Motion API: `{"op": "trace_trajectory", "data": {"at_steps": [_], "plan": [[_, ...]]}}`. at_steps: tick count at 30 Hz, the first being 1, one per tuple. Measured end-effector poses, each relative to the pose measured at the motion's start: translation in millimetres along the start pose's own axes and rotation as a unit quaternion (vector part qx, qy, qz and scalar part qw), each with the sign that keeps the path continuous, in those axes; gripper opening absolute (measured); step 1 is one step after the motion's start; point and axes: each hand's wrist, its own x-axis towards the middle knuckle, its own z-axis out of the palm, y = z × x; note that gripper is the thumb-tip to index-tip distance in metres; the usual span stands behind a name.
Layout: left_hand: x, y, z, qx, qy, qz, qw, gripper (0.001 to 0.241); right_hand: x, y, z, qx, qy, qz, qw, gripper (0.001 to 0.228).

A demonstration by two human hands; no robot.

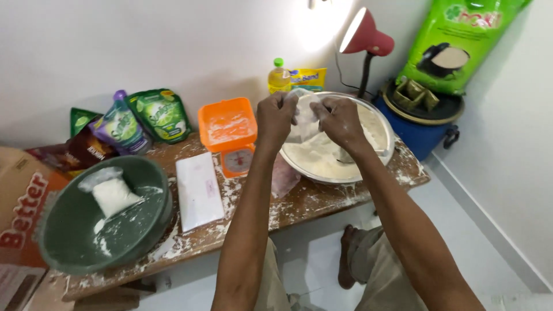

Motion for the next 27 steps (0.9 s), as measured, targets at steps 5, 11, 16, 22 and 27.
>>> {"op": "trace_trajectory", "data": {"at_steps": [5,11,16,22,27], "plan": [[-19.4,-1.9,26.2,-0.009,-0.067,-0.019,0.998,0.020,-20.0,31.4,-17.4,-0.036,-0.011,0.060,0.997,0.028],[-27.6,-25.6,46.9,0.075,-0.092,-0.047,0.992,0.023,-29.3,73.1,-20.6,-0.064,-0.010,0.094,0.993,0.034],[-27.1,-25.7,56.8,0.070,-0.048,-0.068,0.994,0.022,-33.5,76.1,-37.9,-0.070,-0.017,0.084,0.994,0.042],[-35.9,-18.7,52.0,0.070,-0.014,-0.092,0.993,0.021,-52.0,136.6,-39.5,-0.535,-0.029,-0.039,0.844,0.026],[-33.8,-27.8,46.5,0.077,0.006,-0.092,0.993,0.021,-54.3,145.3,-25.5,-0.546,-0.146,0.001,0.825,0.018]]}}
